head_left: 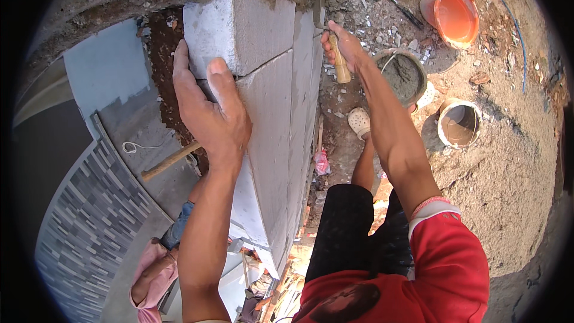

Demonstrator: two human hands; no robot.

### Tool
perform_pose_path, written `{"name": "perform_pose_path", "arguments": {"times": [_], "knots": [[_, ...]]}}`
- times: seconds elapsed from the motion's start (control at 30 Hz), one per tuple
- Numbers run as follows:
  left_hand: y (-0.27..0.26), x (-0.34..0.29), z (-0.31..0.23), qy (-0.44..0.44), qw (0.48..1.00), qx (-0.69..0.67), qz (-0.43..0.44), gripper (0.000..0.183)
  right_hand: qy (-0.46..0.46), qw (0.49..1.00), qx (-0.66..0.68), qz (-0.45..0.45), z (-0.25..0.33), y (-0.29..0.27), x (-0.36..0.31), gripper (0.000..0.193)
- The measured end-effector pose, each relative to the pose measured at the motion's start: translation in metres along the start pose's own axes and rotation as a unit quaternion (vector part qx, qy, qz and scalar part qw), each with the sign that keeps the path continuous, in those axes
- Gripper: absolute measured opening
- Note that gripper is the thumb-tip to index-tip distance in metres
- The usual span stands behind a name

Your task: The person applies cement to a wall using a trowel, smoothing the surface. They then use a hammer to drive a nail into the wall and attach a string. Finally, they pick up a bucket of water.

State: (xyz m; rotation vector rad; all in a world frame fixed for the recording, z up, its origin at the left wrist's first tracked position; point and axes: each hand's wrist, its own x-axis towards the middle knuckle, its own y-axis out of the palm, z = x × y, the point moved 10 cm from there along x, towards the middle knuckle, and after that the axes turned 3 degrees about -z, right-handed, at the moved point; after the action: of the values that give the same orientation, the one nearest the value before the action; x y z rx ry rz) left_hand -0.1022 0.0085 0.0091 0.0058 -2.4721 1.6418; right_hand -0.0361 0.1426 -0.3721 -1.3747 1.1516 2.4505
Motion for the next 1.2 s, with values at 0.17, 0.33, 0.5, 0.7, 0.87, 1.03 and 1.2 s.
{"name": "perform_pose_path", "arguments": {"times": [0.17, 0.33, 0.5, 0.7, 0.87, 1.03, 1.2], "knots": [[-0.001, 0.0, -0.001, 0.0, 1.0, -0.001, -0.006, 0.068, -0.012, 0.992, -0.113, -0.054, -0.016, 0.014, -0.034, 0.049], [0.0, 0.0, -0.002, -0.007, 1.0, 0.006, -0.004, 0.067, -0.003, 0.99, -0.105, -0.096, -0.046, 0.036, -0.063, 0.054], [-0.003, 0.001, -0.01, 0.03, 0.999, 0.026, -0.029, 0.062, 0.0, 0.997, -0.069, -0.036, -0.077, 0.044, -0.108, 0.054], [0.0, 0.0, -0.005, 0.011, 1.0, 0.013, -0.013, 0.064, -0.096, 0.976, -0.128, -0.15, -0.023, -0.009, -0.071, 0.055], [0.0, 0.0, -0.003, 0.012, 1.0, 0.018, -0.002, 0.065, -0.132, 0.969, -0.159, -0.136, 0.028, -0.011, -0.005, 0.053], [-0.003, 0.0, -0.007, 0.027, 0.999, 0.012, -0.022, 0.062, -0.059, 0.988, -0.105, -0.092, -0.01, 0.015, -0.015, 0.05], [-0.003, 0.002, -0.009, 0.032, 0.999, 0.007, -0.027, 0.06, -0.013, 0.999, -0.033, -0.025, -0.06, 0.033, -0.069, 0.05]]}}
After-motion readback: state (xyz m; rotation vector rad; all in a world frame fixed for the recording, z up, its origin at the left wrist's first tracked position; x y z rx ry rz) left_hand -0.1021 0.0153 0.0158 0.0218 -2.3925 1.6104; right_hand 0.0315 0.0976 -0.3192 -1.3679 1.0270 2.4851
